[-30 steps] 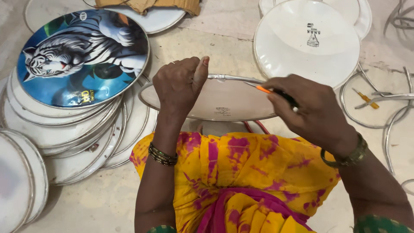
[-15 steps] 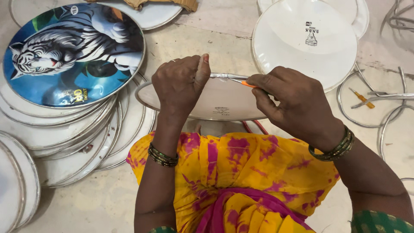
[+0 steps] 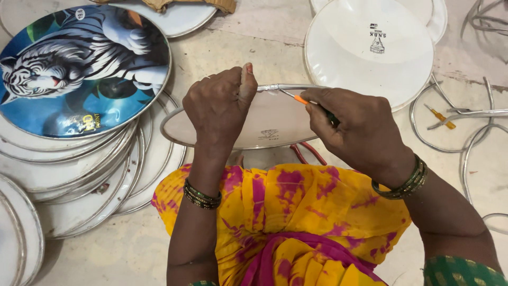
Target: The person attaches metal rims to circular panels. They wrap a metal strip around the circumference of each white or printed plate and use pliers to crimp and secure the rim in place.
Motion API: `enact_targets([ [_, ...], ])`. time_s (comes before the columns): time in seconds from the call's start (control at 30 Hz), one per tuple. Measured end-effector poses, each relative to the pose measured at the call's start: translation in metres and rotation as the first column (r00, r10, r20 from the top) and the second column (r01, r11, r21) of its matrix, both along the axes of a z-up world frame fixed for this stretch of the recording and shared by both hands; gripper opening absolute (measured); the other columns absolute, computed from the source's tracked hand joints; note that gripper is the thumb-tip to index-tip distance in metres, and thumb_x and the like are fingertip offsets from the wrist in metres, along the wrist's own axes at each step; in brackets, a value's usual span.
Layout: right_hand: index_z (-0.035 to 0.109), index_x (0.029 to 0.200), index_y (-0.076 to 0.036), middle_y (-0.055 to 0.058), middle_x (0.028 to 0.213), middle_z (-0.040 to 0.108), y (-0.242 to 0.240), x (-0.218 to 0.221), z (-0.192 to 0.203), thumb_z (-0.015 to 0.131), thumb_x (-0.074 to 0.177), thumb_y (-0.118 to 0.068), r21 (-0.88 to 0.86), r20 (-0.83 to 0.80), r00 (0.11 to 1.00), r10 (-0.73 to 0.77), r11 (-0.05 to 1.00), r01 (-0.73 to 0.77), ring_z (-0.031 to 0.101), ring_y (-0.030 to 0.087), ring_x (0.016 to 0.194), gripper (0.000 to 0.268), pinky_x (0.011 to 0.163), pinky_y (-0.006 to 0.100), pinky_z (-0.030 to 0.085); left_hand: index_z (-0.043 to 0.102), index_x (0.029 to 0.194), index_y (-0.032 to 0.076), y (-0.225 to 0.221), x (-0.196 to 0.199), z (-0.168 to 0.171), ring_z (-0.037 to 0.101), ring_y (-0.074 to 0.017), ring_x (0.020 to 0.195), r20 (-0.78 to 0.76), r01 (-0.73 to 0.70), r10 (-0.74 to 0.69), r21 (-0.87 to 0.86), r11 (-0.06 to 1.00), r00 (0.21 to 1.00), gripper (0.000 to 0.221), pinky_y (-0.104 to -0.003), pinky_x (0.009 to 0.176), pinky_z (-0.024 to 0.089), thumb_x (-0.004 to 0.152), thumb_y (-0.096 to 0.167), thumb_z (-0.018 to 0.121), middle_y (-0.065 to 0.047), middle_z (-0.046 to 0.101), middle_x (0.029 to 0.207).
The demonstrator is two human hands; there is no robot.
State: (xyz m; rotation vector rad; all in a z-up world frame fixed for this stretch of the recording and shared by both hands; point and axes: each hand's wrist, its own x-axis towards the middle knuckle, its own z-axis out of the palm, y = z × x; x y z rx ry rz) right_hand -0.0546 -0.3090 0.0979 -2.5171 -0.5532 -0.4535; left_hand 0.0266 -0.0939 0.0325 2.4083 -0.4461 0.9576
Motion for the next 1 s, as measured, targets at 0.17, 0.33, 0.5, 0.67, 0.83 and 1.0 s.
enact_targets([
  [0.17, 0.073, 0.115, -0.003, 0.012, 0.087, 0.074, 0.0, 0.002, 0.0, 0.069, 0.097, -0.011, 0.015, -0.03, 1.0, -0.005, 1.0, 0.006, 0.07, 0.021, 0.064, 0.021, 0.058, 0.032, 0.054, 0.061, 0.061, 0.012, -0.001, 0.002, -0.001, 0.052, -0.0231, 0.041, -0.069, -0.027, 0.028, 0.016, 1.0, 0.997, 0.049, -0.038, 0.046, 0.039, 0.104, 0.035, 0.062, -0.005, 0.055, 0.049],
  [0.33, 0.073, 0.115, -0.003, 0.012, 0.089, 0.074, 0.003, 0.002, 0.003, 0.068, 0.097, -0.011, 0.026, -0.021, 1.0, -0.01, 1.0, 0.011, 0.07, 0.021, 0.065, 0.021, 0.059, 0.032, 0.054, 0.063, 0.064, 0.013, -0.004, 0.001, -0.002, 0.054, -0.0226, 0.045, -0.027, -0.025, 0.025, 0.023, 0.999, 0.999, 0.048, -0.038, 0.048, 0.04, 0.106, 0.035, 0.061, -0.004, 0.059, 0.054],
  [0.5, 0.071, 0.111, -0.004, 0.012, 0.085, 0.071, 0.008, -0.005, 0.004, 0.068, 0.098, -0.01, -0.08, 0.074, 0.994, -0.079, 0.993, 0.084, 0.068, 0.027, 0.066, 0.015, 0.058, 0.036, 0.053, 0.063, 0.066, 0.013, -0.014, -0.003, -0.001, 0.057, -0.0253, 0.051, 0.062, -0.066, 0.062, 0.057, 0.996, 0.996, 0.044, -0.039, 0.053, 0.044, 0.105, 0.032, 0.065, -0.005, 0.062, 0.06],
  [0.67, 0.066, 0.111, -0.003, 0.011, 0.076, 0.065, 0.015, 0.0, -0.008, 0.069, 0.098, -0.01, -0.165, 0.16, 0.975, -0.156, 0.969, 0.182, 0.065, 0.028, 0.063, 0.015, 0.052, 0.039, 0.049, 0.064, 0.07, 0.013, -0.023, -0.007, 0.002, 0.059, -0.0249, 0.053, 0.109, -0.082, 0.07, 0.105, 0.991, 0.992, 0.038, -0.038, 0.054, 0.044, 0.103, 0.032, 0.067, -0.005, 0.063, 0.064],
  [0.83, 0.067, 0.113, -0.004, 0.011, 0.08, 0.068, 0.015, 0.01, -0.013, 0.066, 0.1, -0.008, -0.066, 0.135, 0.98, -0.147, 0.985, 0.157, 0.066, 0.027, 0.065, 0.014, 0.055, 0.037, 0.05, 0.065, 0.077, 0.013, -0.023, -0.011, 0.009, 0.061, -0.024, 0.059, 0.056, -0.004, 0.001, 0.053, 0.999, 0.998, 0.03, -0.038, 0.059, 0.045, 0.103, 0.027, 0.069, -0.004, 0.064, 0.069],
  [1.0, 0.071, 0.112, -0.005, 0.009, 0.063, 0.067, 0.004, 0.022, -0.013, 0.065, 0.099, -0.015, 0.12, -0.22, 0.96, -0.173, 0.972, 0.202, 0.063, 0.017, 0.052, 0.017, 0.05, 0.032, 0.046, 0.059, 0.08, 0.01, -0.015, -0.013, 0.012, 0.062, -0.0269, 0.064, 0.038, 0.094, -0.096, 0.07, 0.993, 0.995, 0.029, -0.04, 0.061, 0.046, 0.093, 0.031, 0.075, -0.006, 0.062, 0.072],
])
